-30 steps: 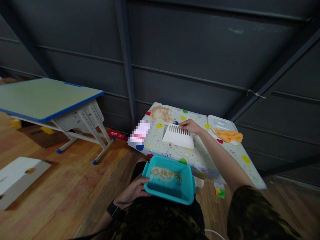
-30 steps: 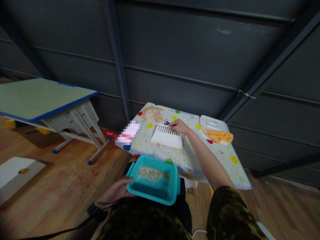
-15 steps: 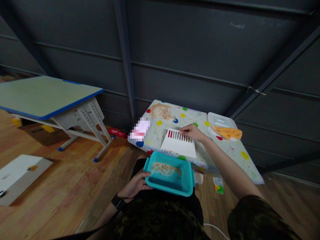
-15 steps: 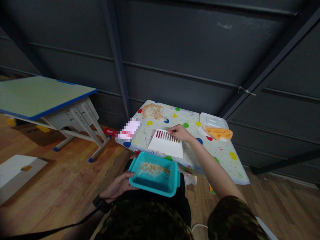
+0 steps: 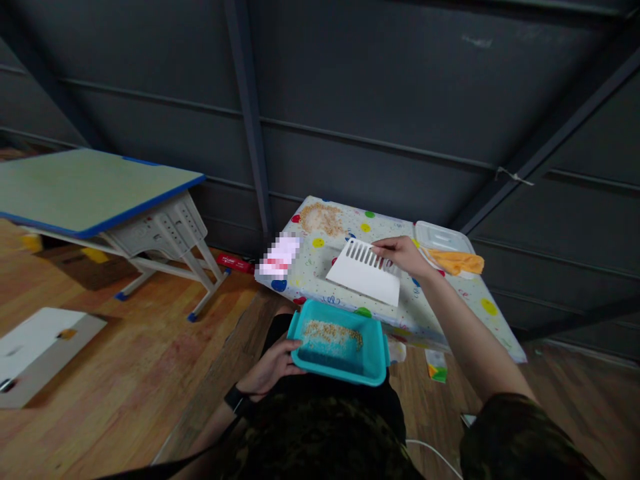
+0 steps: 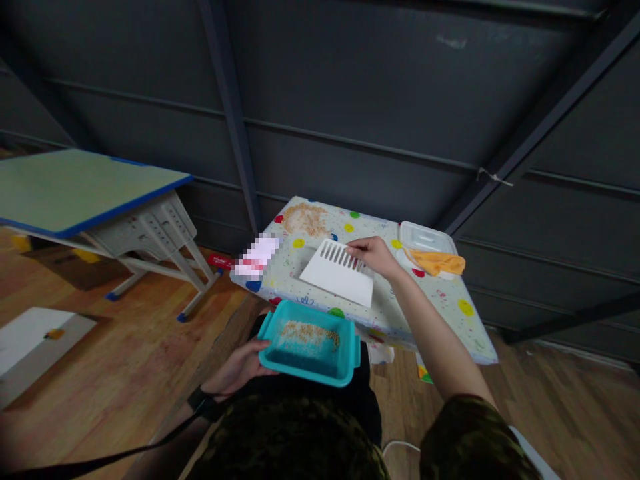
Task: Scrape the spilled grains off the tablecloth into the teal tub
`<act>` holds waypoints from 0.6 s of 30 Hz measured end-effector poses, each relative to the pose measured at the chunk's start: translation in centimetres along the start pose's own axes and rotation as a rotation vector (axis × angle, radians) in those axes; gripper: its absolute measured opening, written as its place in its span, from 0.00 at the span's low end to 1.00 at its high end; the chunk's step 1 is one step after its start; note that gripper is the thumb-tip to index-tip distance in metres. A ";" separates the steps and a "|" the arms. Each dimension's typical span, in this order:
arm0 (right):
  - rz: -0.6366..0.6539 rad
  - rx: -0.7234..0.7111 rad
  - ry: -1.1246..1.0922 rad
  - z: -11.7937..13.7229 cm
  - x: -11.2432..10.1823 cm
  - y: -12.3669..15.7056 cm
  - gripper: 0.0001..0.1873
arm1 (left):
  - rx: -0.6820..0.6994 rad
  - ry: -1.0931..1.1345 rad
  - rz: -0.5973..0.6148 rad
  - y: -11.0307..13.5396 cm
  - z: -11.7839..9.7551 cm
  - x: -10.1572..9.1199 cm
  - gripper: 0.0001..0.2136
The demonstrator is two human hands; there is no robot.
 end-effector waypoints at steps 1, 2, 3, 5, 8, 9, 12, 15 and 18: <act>-0.028 0.018 0.011 -0.7 -0.3 -0.3 0.22 | -0.001 0.001 -0.002 0.0 0.0 0.0 0.16; -0.040 0.034 0.026 -1.5 -0.5 -0.6 0.21 | 0.000 0.002 -0.005 0.0 -0.1 0.1 0.16; -0.040 0.047 0.040 -2.2 -0.4 -0.8 0.21 | 0.001 0.003 -0.009 0.1 -0.1 0.1 0.16; -0.011 0.055 0.059 -3.3 0.2 -0.8 0.20 | 0.000 0.001 -0.017 0.2 -0.2 0.2 0.15; 0.059 0.048 0.066 -3.6 1.5 -0.2 0.20 | -0.010 -0.006 -0.019 0.2 -0.2 0.3 0.16; 0.082 0.047 0.059 -3.4 1.9 0.1 0.20 | -0.014 -0.006 -0.015 0.2 -0.2 0.3 0.16; 0.157 0.051 0.020 -2.5 2.9 0.9 0.22 | -0.023 -0.004 -0.005 0.2 -0.2 0.4 0.18; 0.201 0.068 -0.046 -1.8 3.2 1.4 0.24 | -0.031 -0.004 -0.005 0.2 -0.2 0.4 0.19; 0.236 0.087 -0.104 -1.7 2.6 1.5 0.25 | -0.038 0.006 -0.011 0.2 0.0 0.3 0.21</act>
Point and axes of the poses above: each hand's wrist, its own y-axis away from the middle knuckle, its own x-axis out of the palm, z = x × y, the point moved 4 cm from there along -y, towards the middle knuckle, and after that the axes turned 13 degrees about y, right-handed, at the moved point
